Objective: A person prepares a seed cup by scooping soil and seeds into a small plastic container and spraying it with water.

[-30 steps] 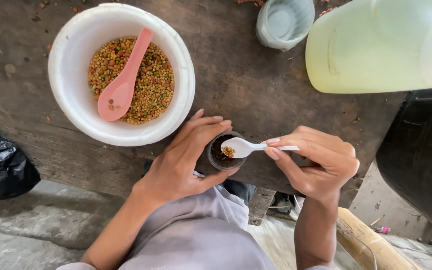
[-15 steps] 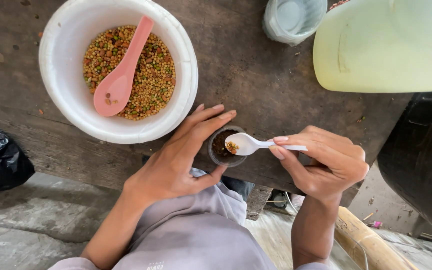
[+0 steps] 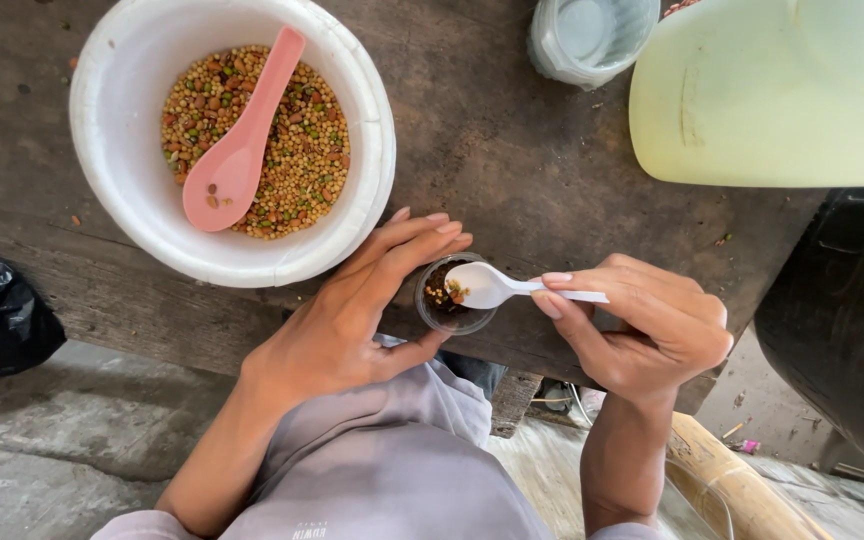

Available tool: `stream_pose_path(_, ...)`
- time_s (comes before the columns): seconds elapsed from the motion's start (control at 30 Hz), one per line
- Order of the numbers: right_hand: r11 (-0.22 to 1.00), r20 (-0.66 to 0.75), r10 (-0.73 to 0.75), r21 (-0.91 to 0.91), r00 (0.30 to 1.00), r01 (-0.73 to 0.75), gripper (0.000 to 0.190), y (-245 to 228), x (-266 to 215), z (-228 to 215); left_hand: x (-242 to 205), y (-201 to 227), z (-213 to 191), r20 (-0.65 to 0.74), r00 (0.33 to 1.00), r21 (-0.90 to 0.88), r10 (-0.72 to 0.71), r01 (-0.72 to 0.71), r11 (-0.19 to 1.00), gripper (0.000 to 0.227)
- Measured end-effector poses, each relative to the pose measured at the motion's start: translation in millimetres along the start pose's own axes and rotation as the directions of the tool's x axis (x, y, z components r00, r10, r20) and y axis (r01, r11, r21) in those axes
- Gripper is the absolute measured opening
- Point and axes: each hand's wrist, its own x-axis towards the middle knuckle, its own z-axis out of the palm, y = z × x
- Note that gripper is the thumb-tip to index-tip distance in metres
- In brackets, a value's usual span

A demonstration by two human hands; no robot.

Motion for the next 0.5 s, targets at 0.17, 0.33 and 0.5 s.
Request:
stream_pose_path(0.17,0.999,-0.024,0.004,-0.031,1.000,-0.005,0.014,0.6,-2.0,-1.8,0.3,-0.3,2.2,-0.036,0.999,0.011,0.010,-0.009,1.000,0.072)
stream_pose_path(0.33,0.999,-0.036,-0.012,-0.036,0.999,0.011,0.013,1.5,-3.6,-5.1,1.1,0.9,4.6,-0.065,0.998,0.035,-0.004,0.007,0.999,0.073)
stream_pose_path(0.5,0.995,-0.059,-0.099,-0.007,0.993,0.099,0.011,9.5,-10.9,-12.0,0.5,0.8,5.8,-0.075,0.997,0.075,0.009,-0.004,0.997,0.072)
